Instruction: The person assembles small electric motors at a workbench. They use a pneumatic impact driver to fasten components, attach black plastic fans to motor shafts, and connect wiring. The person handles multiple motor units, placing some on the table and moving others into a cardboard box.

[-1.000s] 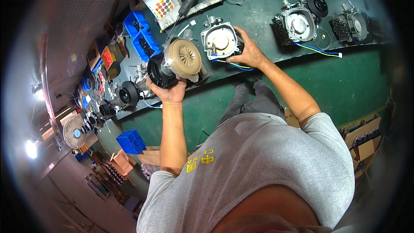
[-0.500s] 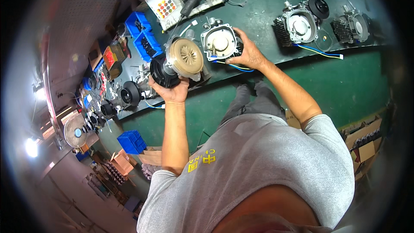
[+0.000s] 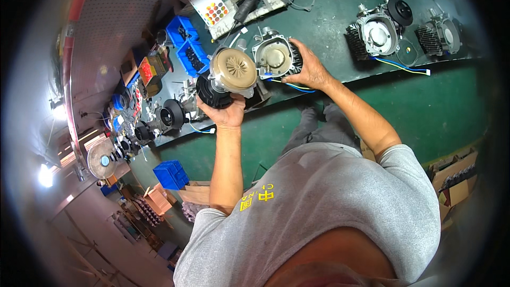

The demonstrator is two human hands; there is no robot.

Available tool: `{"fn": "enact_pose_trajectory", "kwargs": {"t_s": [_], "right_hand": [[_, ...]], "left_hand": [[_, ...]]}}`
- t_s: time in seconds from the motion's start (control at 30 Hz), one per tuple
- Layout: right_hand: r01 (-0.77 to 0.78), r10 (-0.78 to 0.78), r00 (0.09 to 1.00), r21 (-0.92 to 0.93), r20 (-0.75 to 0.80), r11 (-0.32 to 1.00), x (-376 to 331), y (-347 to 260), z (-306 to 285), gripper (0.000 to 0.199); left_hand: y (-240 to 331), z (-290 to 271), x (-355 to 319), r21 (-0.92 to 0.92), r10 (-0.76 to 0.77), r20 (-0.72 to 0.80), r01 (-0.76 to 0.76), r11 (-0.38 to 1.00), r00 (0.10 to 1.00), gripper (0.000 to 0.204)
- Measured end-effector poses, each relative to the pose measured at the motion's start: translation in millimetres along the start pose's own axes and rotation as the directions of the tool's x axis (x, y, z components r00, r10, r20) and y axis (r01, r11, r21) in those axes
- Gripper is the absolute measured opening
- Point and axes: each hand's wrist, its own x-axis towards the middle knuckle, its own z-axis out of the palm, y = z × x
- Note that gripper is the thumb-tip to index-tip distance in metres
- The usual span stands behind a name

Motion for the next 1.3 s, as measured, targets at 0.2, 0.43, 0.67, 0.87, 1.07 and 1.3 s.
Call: {"fn": "enact_pose_trajectory", "kwargs": {"t_s": [0.2, 0.43, 0.67, 0.87, 1.07, 1.3], "right_hand": [[-0.007, 0.007, 1.0, -0.011, 0.002, 1.0, 0, 2, 1, 0.122], [-0.005, 0.005, 1.0, -0.032, 0.0, 0.999, -1, 2, 1, 0.124], [-0.019, 0.019, 1.0, -0.031, 0.015, 0.999, -1, 1, 1, 0.124], [-0.001, 0.002, 1.0, -0.027, 0.019, 1.0, 0, 2, 0, 0.124], [-0.001, 0.001, 1.0, -0.024, 0.016, 1.0, -1, 6, 2, 0.124], [-0.013, 0.013, 1.0, 0.003, 0.014, 1.0, -2, 4, 1, 0.122]], "left_hand": [[-1, 1, 0, -0.03, -0.012, -0.011, 0.011, 0.999, 1.0, 0.073], [-8, 10, -3, 0.075, 0.128, -0.086, -0.122, 0.99, 0.988, 0.076], [-8, 7, 0, 0.129, 0.174, -0.072, -0.164, 0.978, 0.982, 0.075], [-8, 8, -2, 0.206, 0.202, -0.122, -0.174, 0.963, 0.972, 0.076], [-5, 23, -8, 0.414, 0.289, -0.143, -0.208, 0.886, 0.947, 0.071], [-2, 28, -3, 0.627, 0.322, 0.096, -0.308, 0.715, 0.942, 0.064]]}}
